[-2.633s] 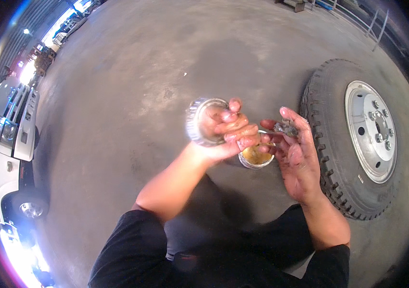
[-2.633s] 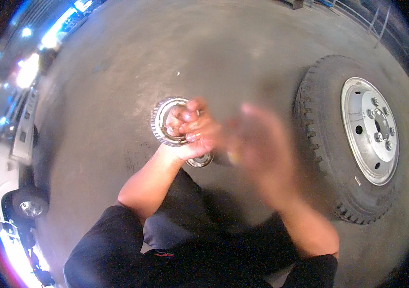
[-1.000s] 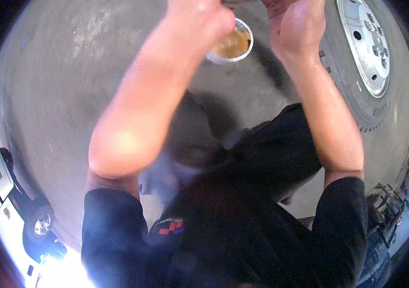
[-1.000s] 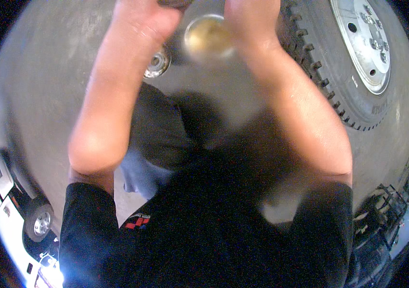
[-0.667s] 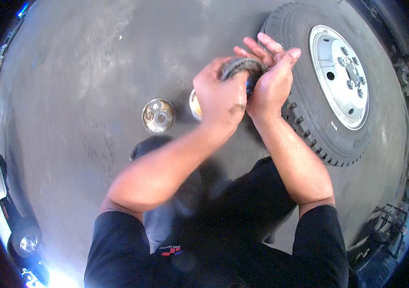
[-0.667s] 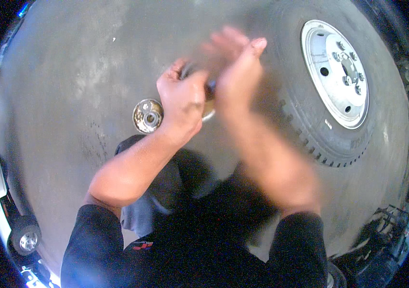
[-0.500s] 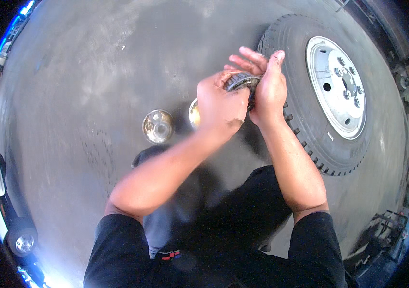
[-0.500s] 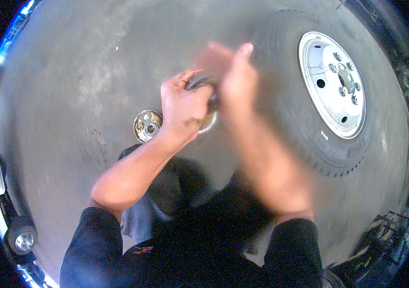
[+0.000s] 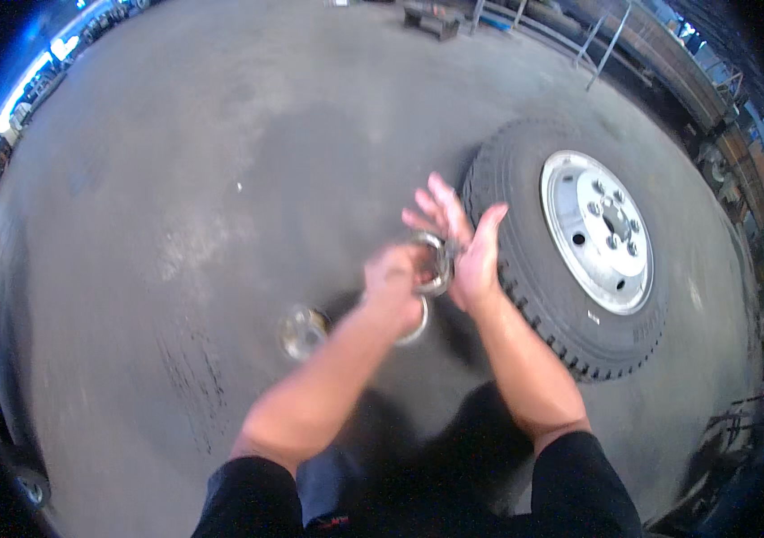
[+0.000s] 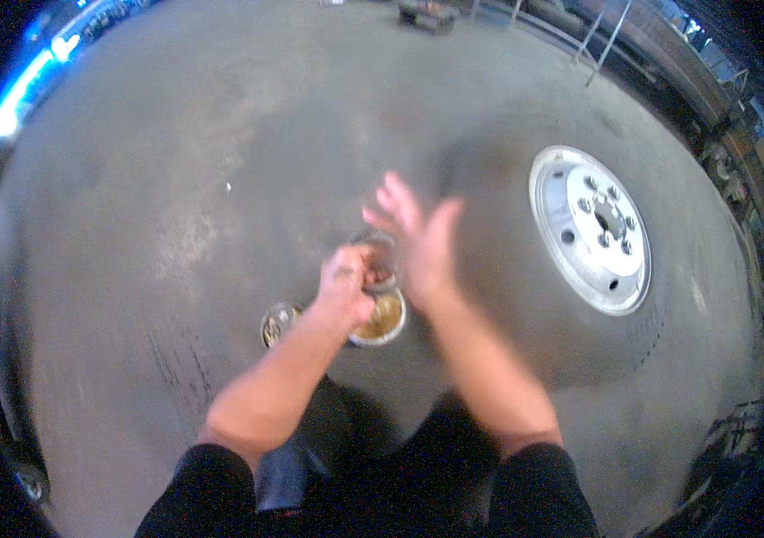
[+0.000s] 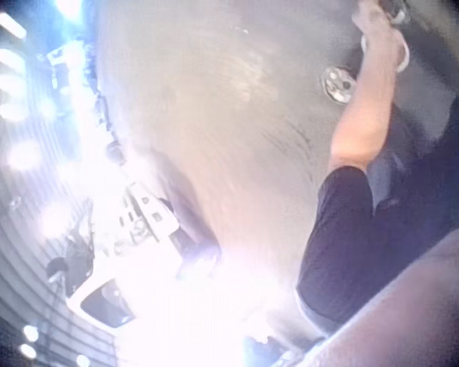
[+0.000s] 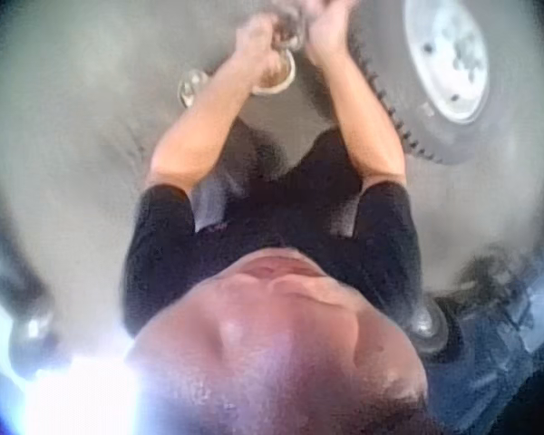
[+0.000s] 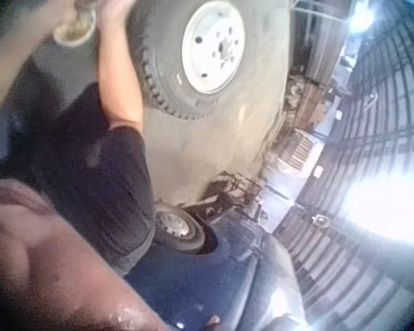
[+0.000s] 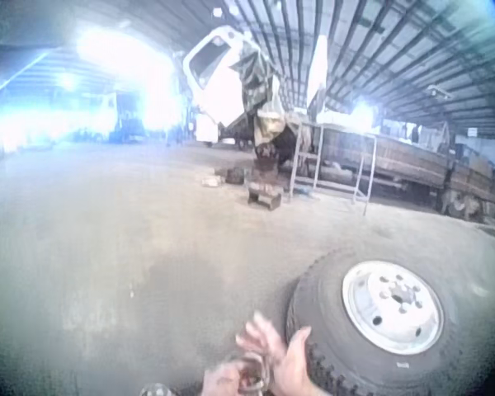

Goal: The person scoops grease from a container and applies it by hand to a wheel bearing, rotating the bearing to coat the inner and outer surfaces. The person repeats this process multiple times, ensuring the bearing is fully covered with grease.

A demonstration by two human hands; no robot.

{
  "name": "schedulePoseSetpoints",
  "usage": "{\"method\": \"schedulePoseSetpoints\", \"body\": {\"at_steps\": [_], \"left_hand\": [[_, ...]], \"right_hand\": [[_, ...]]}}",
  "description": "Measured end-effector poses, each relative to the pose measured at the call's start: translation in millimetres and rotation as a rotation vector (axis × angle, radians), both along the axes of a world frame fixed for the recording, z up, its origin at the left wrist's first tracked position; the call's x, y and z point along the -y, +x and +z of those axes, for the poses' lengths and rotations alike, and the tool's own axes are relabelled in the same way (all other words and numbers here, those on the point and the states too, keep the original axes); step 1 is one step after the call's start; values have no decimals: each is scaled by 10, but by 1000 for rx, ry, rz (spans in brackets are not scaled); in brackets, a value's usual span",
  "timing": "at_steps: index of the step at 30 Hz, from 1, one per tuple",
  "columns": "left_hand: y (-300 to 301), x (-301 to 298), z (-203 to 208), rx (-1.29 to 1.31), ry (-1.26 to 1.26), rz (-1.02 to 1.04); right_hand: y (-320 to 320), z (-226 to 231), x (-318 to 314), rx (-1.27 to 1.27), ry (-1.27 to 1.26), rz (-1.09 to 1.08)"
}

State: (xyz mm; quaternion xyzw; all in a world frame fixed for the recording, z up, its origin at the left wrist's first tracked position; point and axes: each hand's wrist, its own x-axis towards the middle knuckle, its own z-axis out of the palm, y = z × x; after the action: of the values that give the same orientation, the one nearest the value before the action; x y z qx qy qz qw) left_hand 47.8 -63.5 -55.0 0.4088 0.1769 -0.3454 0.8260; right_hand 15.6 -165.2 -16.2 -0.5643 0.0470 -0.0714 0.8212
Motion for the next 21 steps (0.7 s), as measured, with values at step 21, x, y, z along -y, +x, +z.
{"method": "schedulePoseSetpoints", "body": {"at_steps": [21], "left_hand": [[-307, -60, 308, 763, 175, 233]], "right_hand": [[138, -293, -108, 96, -120, -404]]}}
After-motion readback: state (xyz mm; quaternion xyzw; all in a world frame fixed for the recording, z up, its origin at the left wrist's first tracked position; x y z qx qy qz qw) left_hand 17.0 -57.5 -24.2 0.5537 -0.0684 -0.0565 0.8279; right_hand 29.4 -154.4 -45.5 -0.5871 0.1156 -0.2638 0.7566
